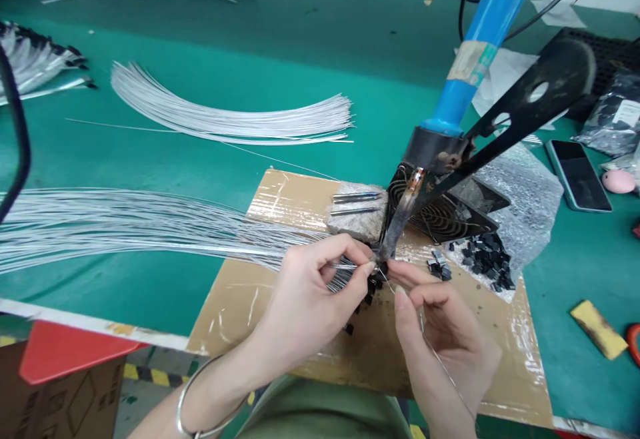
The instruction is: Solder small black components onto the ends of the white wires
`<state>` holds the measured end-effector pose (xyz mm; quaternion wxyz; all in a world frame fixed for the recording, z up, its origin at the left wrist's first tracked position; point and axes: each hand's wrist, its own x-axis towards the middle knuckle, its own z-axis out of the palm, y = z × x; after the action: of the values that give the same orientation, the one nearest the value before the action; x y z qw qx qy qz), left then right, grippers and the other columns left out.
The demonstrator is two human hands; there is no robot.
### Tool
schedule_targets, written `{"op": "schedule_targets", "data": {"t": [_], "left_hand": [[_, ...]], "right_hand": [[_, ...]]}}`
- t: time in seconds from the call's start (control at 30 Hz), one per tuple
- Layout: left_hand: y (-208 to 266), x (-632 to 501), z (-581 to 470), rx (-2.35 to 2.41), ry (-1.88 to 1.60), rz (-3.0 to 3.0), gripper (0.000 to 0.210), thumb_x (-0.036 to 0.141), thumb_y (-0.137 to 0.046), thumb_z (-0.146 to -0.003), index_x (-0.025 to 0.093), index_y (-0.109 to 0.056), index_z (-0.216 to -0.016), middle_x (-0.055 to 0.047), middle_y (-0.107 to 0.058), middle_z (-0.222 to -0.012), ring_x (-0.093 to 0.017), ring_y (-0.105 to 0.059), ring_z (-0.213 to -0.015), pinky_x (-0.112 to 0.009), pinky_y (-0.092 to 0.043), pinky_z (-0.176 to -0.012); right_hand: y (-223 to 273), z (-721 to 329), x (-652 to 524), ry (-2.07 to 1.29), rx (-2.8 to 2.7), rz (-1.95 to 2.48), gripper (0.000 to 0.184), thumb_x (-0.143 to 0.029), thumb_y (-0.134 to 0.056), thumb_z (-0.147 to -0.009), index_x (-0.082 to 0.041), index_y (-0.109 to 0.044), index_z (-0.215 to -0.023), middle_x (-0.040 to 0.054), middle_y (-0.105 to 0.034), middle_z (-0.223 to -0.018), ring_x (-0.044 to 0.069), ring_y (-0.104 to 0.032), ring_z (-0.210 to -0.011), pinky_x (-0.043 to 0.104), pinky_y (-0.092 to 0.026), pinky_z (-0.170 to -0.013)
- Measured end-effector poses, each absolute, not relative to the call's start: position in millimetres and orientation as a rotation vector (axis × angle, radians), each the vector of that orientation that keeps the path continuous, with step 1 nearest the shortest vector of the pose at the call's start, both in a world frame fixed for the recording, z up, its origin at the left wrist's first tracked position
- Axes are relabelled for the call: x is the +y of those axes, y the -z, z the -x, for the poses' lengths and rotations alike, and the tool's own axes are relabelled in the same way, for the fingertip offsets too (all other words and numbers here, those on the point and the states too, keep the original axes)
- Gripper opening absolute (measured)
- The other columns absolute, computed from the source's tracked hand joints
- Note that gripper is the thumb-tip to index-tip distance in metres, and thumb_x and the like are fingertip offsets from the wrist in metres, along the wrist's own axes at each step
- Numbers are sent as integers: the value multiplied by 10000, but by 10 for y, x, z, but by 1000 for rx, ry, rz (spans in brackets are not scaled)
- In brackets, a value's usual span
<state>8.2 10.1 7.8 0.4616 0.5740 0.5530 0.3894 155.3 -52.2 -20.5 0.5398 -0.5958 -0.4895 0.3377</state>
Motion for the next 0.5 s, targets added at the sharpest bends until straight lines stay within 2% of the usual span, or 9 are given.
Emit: {"op": "schedule_targets", "data": {"t": [0.1, 0.3, 0.5], "left_hand": [[-66, 89, -71, 1362, -957, -1408, 145, 141, -647, -835, 172, -708, -707, -19, -769, -739, -100, -521, -559, -208, -381, -505], [-43, 65, -50, 1334, -972, -1389, 141, 150, -649, -852, 178, -699, -724, -35, -774, -773, -134, -625, -649, -217, -451, -563], [-62, 77, -60, 1350, -962, -1418, 140, 156, -648, -846, 175, -697, -716, -40, -770, -757, -128, -584, -609, -220, -416, -528]], "right_hand": [[207, -1550, -522, -791, -1172, 1425, 183, -209, -728, -988, -239, -662, -820, 105, -847, -1184, 247, -804, -1155, 373, -632, -1023], [177, -1538, -544, -816, -1160, 1419, 201, -219, -692, -1009, -241, -653, -813, 93, -844, -1206, 239, -797, -1173, 358, -628, -1006], [190, -1552, -552, -808, -1185, 1401, 187, -171, -698, -993, -245, -651, -828, 86, -844, -1210, 231, -792, -1188, 343, -619, -1003]]}}
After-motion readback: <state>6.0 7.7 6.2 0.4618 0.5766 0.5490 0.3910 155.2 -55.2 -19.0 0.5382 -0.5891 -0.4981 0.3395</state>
